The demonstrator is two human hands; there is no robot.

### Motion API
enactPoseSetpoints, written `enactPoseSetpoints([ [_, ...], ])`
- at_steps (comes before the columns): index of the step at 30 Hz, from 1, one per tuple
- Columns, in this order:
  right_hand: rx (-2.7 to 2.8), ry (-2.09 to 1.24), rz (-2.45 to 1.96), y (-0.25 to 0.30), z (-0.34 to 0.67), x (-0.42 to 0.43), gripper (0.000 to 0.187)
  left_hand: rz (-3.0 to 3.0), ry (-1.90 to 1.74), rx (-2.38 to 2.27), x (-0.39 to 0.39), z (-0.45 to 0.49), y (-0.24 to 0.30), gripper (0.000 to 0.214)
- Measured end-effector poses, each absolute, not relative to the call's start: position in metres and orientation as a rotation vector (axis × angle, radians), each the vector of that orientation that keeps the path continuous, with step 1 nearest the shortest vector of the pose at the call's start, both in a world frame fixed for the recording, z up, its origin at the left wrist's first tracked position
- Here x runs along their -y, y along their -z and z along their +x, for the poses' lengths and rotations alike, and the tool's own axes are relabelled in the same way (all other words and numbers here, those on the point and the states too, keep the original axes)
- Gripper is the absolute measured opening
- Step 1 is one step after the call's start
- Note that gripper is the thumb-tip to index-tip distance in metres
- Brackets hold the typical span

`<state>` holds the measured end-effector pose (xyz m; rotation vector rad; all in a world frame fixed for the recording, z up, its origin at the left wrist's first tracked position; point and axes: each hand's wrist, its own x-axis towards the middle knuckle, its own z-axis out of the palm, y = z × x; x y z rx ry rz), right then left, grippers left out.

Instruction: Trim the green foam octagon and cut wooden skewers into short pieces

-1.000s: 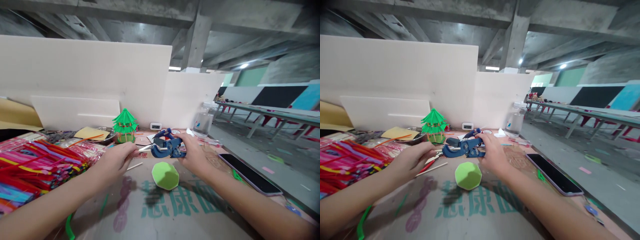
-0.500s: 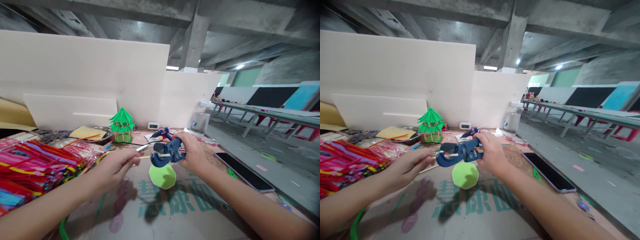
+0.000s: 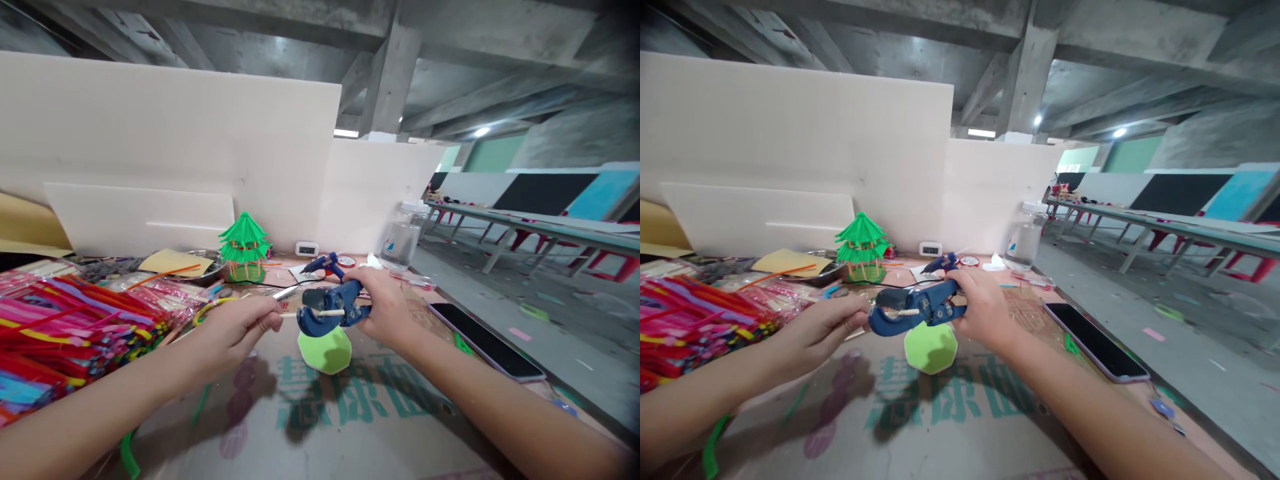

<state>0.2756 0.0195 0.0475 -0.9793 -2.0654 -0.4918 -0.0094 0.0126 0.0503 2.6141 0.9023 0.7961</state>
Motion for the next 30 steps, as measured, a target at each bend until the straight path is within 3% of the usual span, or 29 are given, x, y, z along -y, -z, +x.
enactPoseSetpoints([
  [7, 2.133, 0.378, -1.09, -0.047, 0.277, -0.019, 0.02, 2.456, -0.693, -0.958, -0.002, -0.002, -0.054, 0.032],
  [14, 2.169, 0.318, -1.228, -0.045, 0.278, -0.023, 0.034, 2.295, -0.713, -0.991, -0.004, 0.001, -0.047, 0.036],
  [20, 2.122, 0.291, -1.35, -0.042, 0.282, -0.033, 0.022, 2.279, -0.819, -1.096, -0.018, -0.002, -0.046, 0.037],
  [23, 2.115, 0.237, -1.398, -0.044, 0.289, -0.044, 0.029, 2.286, -0.842, -1.149, -0.027, -0.005, -0.047, 0.04],
  [26, 2.218, 0.14, -1.421, -0.05, 0.303, -0.052, 0.04, 2.309, -0.854, -1.165, -0.034, -0.008, -0.047, 0.04],
  [30, 2.492, -0.026, -1.414, -0.052, 0.329, -0.061, 0.038, 2.163, -0.828, -1.146, -0.041, -0.012, -0.046, 0.036],
])
